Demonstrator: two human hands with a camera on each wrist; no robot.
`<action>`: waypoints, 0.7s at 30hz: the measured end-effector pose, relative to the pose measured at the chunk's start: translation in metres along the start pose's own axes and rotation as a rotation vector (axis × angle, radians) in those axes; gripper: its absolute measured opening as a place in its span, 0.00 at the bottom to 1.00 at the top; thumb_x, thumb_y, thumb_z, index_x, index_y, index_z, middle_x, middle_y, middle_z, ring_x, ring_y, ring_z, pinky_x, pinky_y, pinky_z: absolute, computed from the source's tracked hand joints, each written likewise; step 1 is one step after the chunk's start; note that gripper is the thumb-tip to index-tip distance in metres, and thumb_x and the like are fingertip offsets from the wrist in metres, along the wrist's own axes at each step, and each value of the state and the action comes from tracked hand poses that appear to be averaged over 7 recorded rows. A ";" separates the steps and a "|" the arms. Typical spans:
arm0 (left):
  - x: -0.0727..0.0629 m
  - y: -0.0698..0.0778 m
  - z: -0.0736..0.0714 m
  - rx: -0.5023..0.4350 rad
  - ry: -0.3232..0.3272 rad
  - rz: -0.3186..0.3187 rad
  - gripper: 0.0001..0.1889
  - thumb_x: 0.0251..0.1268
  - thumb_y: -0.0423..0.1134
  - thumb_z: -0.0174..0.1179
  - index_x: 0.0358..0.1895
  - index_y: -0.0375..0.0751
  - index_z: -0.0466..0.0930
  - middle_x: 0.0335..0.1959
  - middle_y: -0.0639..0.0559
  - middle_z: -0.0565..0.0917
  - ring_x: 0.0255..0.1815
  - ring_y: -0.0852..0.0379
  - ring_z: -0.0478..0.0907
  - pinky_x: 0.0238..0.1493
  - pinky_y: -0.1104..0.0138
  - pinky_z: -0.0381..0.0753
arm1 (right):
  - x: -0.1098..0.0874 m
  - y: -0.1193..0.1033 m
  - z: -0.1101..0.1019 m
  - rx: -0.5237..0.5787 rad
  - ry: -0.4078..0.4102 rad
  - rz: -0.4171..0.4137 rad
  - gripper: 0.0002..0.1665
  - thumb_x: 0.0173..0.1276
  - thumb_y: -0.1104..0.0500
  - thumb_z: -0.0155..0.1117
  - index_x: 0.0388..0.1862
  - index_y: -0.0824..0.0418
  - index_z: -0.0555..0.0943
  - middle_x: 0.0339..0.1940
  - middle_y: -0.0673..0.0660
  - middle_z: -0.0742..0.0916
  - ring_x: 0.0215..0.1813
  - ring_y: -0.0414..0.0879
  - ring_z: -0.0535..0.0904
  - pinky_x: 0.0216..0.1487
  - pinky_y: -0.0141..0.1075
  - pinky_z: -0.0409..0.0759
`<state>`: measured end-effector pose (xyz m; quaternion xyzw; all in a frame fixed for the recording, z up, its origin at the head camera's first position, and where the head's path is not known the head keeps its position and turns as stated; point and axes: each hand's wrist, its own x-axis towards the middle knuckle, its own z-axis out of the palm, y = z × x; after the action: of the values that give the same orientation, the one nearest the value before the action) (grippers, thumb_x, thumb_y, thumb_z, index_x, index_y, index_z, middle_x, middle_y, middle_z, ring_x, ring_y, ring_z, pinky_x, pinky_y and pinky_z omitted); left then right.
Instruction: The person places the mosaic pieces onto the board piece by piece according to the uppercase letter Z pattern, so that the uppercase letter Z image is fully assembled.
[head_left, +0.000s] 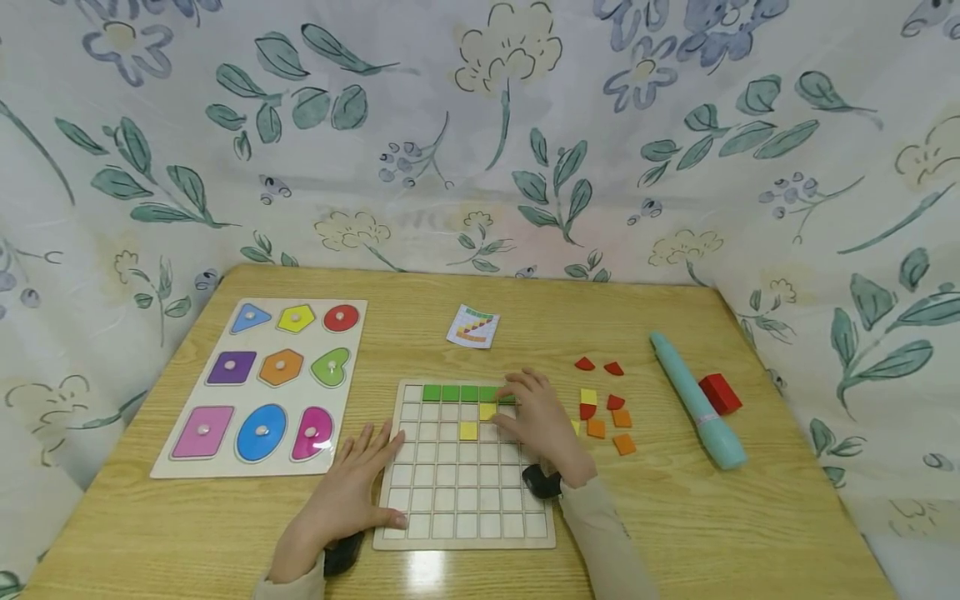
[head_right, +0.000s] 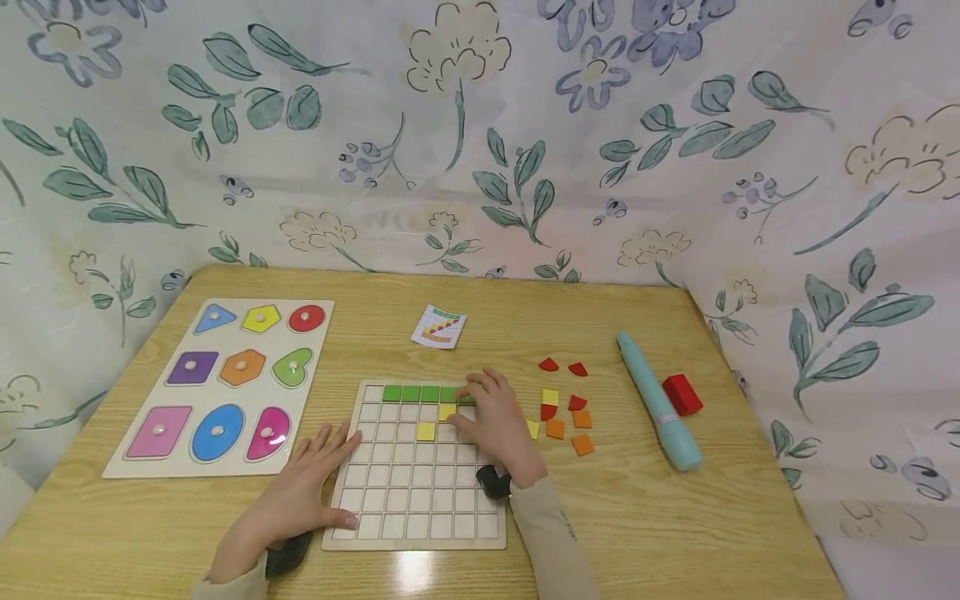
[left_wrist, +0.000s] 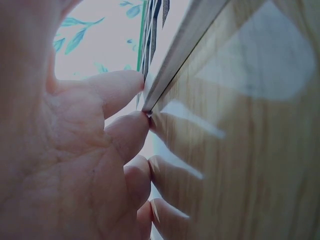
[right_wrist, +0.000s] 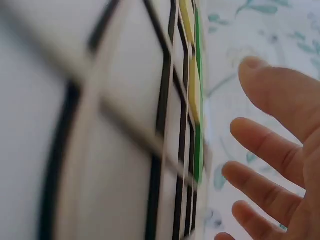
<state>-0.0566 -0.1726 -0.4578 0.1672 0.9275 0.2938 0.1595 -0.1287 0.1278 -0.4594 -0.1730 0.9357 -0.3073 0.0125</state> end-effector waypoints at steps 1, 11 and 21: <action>0.000 0.000 0.000 0.002 -0.001 -0.002 0.60 0.33 0.59 0.77 0.75 0.43 0.58 0.79 0.41 0.52 0.79 0.32 0.42 0.75 0.37 0.39 | -0.001 0.003 -0.003 0.005 0.018 0.011 0.17 0.58 0.54 0.73 0.45 0.59 0.83 0.61 0.63 0.80 0.72 0.64 0.65 0.71 0.59 0.64; -0.001 0.003 -0.001 -0.005 -0.013 -0.007 0.60 0.33 0.60 0.77 0.75 0.43 0.58 0.79 0.41 0.51 0.79 0.32 0.42 0.75 0.37 0.38 | -0.015 0.048 -0.031 0.080 0.182 0.118 0.19 0.60 0.60 0.71 0.48 0.67 0.81 0.61 0.69 0.79 0.70 0.69 0.64 0.69 0.64 0.62; 0.000 0.002 -0.001 -0.008 -0.011 -0.006 0.60 0.33 0.59 0.77 0.75 0.43 0.57 0.79 0.42 0.51 0.79 0.33 0.41 0.75 0.37 0.38 | -0.044 0.099 -0.067 0.076 0.237 0.267 0.16 0.65 0.68 0.61 0.52 0.72 0.79 0.63 0.75 0.75 0.72 0.72 0.56 0.73 0.65 0.52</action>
<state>-0.0564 -0.1712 -0.4558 0.1655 0.9260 0.2959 0.1662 -0.1271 0.2549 -0.4657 -0.0091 0.9329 -0.3564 -0.0506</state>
